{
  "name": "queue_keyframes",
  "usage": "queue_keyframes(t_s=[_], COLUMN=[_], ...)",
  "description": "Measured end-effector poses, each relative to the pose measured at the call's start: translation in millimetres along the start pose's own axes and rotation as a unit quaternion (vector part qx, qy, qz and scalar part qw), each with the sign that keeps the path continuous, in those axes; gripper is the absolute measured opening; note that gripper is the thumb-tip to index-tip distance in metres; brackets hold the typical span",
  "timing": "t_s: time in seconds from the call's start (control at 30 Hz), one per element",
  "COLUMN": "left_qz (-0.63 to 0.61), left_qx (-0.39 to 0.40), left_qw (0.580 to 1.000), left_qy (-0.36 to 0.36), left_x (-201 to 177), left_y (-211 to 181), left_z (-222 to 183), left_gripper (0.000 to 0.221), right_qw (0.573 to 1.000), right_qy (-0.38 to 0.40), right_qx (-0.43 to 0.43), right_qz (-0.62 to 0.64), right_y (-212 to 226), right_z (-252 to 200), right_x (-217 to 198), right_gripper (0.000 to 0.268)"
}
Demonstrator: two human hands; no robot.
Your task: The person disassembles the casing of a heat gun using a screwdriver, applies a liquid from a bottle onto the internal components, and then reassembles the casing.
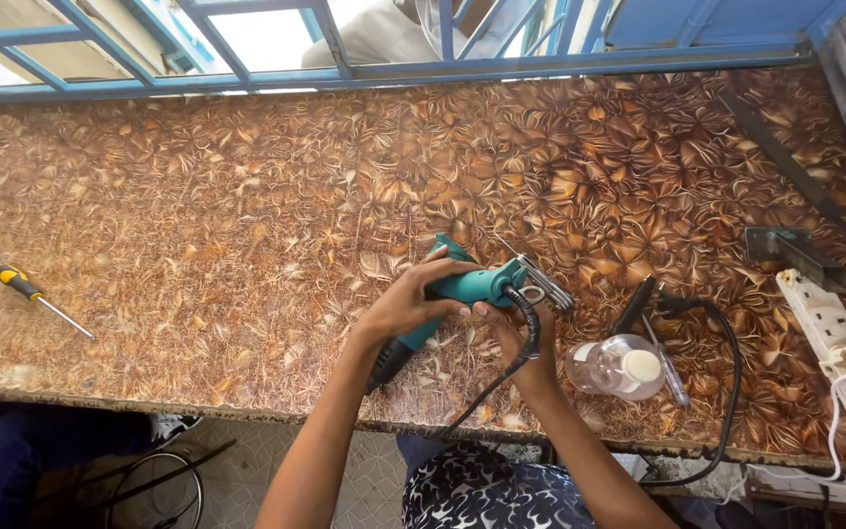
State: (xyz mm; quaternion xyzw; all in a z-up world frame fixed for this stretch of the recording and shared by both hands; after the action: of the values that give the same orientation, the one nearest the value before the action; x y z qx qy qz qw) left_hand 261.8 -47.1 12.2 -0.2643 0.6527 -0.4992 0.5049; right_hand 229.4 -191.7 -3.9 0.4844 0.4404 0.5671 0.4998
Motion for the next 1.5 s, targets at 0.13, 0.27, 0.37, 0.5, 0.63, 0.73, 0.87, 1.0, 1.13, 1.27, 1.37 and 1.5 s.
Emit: queue_keyframes(t_s=[0.13,0.27,0.37,0.5,0.63,0.73,0.87,1.0,1.13,1.27,1.37,1.5], left_qz=[-0.017,-0.035,-0.048,-0.086,-0.098,-0.107,-0.117,-0.124,-0.134,-0.136,-0.137,-0.138], left_qx=[-0.041,-0.026,-0.007,0.056,0.081,0.077,0.075,0.075,0.073,0.074,0.078,0.081], left_qw=[0.999,0.999,0.999,0.995,0.992,0.991,0.990,0.989,0.988,0.987,0.987,0.987], left_qy=[-0.013,-0.014,-0.014,-0.001,0.000,0.006,0.020,0.030,0.034,0.033,0.033,0.031], left_x=[-5,-6,-8,-5,-6,-5,-4,-3,-3,-4,-4,-7], left_y=[15,25,29,33,31,35,36,35,36,34,31,32], left_z=[4,7,6,7,9,10,11,10,12,11,11,12], left_gripper=[0.063,0.066,0.066,0.061,0.060,0.060,0.060,0.058,0.058,0.058,0.057,0.057], right_qw=[1.000,1.000,1.000,0.999,0.999,0.999,0.999,0.999,0.998,0.999,0.998,0.998], right_qy=[-0.001,0.001,0.004,0.000,-0.006,-0.012,-0.019,-0.021,-0.023,-0.027,-0.030,-0.030], right_qx=[-0.016,-0.010,-0.014,-0.015,-0.018,-0.030,-0.027,-0.032,-0.043,-0.038,-0.042,-0.054], right_qz=[-0.010,-0.012,-0.022,-0.035,-0.033,-0.030,-0.031,-0.034,-0.031,-0.027,-0.028,-0.032], right_y=[0,-9,-7,-4,-7,-3,8,8,5,1,1,0], right_z=[0,-1,-1,-2,-2,-2,-5,-5,-4,-4,-4,-3], right_x=[5,4,7,7,10,10,14,13,14,14,13,14], right_gripper=[0.043,0.042,0.041,0.039,0.039,0.040,0.036,0.033,0.035,0.035,0.036,0.038])
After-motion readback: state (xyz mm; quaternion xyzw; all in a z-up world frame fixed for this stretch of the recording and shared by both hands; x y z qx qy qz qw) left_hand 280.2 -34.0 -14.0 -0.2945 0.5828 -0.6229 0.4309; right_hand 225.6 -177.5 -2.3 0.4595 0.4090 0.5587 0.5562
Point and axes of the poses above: each hand's wrist, its own z-axis towards the middle knuckle, its own x-axis out of the palm, y = z × x, the point moved 10 cm from there along z, towards the middle knuckle, and after that the axes turned 2 degrees about -y, right-handed, at the moved point
